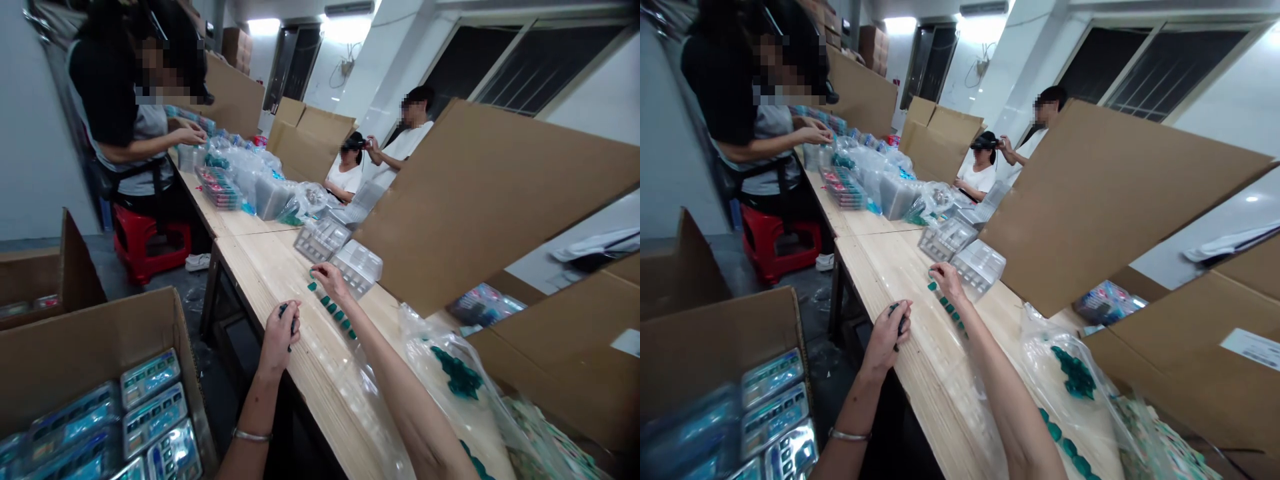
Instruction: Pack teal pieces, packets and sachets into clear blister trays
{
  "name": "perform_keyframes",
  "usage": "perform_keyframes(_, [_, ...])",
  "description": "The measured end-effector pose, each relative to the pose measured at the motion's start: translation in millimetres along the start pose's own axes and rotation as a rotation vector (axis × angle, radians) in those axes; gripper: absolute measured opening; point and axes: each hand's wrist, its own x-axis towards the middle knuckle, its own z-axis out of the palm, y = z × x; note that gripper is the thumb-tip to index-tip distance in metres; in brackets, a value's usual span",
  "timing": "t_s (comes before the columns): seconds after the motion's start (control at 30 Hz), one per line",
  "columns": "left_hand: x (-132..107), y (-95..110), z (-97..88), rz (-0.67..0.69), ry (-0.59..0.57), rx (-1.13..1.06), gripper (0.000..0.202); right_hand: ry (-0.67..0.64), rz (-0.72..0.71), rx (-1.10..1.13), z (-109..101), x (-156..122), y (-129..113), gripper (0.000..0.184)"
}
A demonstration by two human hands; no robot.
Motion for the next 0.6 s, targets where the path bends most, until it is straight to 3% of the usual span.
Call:
perform_keyframes(0.27, [4, 4, -1.6, -0.066, -0.03, -0.049, 0.033, -0.099, -0.061, -0.044, 16, 15, 23, 0.011])
perform_keyframes(0.6, [3, 6, -3.6, -0.085, -0.054, -0.095, 0.03, -0.076, -0.027, -0.121, 20, 8, 26, 0.011])
